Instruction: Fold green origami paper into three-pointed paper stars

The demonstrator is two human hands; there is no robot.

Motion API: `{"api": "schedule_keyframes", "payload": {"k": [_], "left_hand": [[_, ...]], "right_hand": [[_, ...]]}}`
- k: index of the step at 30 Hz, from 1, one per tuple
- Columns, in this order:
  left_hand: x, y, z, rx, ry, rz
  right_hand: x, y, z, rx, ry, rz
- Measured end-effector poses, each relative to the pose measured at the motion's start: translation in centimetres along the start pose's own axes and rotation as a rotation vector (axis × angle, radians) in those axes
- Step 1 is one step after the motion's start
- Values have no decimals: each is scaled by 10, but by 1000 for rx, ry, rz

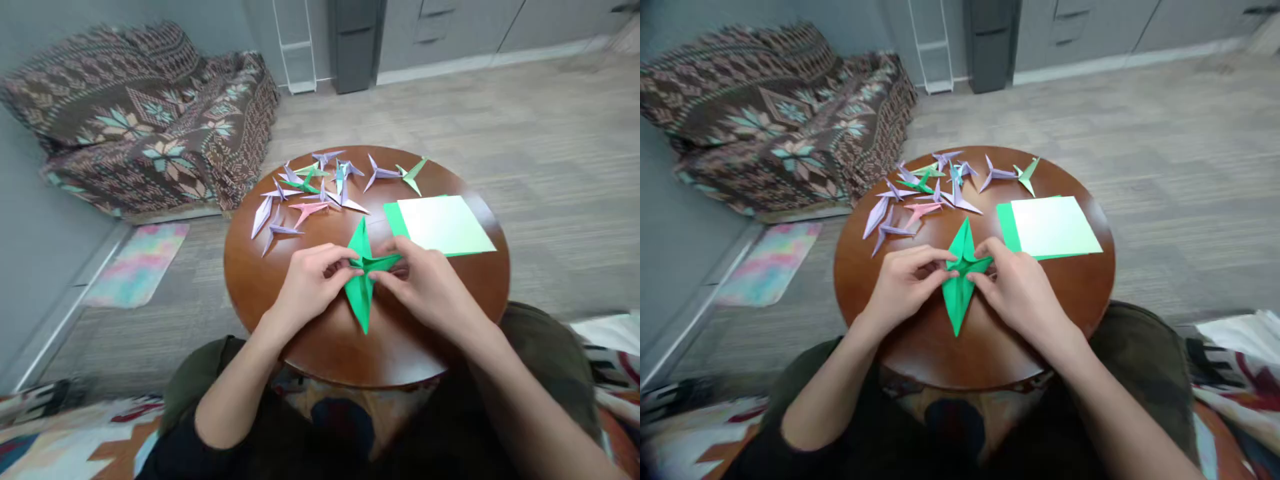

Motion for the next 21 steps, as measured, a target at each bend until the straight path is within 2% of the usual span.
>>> {"api": "schedule_keyframes", "payload": {"k": [2, 5, 9, 14, 17, 21], "left_hand": [[0, 6, -1, 39, -21, 73], [0, 8, -4, 10, 4, 113], [-1, -2, -11, -191, 143, 21], [-8, -16, -24, -407, 384, -66], [-12, -20, -31, -496, 502, -88], [-12, -24, -30, -564, 536, -120]], "right_hand": [[-2, 2, 1, 90, -31, -7], [-4, 5, 1, 192, -50, 13], [-3, 6, -5, 257, 20, 46], [-2, 11, -11, 320, 88, 106], [-1, 5, -7, 478, 25, 54], [0, -4, -3, 635, -100, 3]]}}
Point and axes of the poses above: each hand's wrist, its own x-axis towards the middle knuckle, its own y-axis out of the back of the hand, z = x × y, the point moved 9 cm from there along x, towards the middle knuckle, and after that the axes turned 3 degrees about z, right-handed, at the moved point
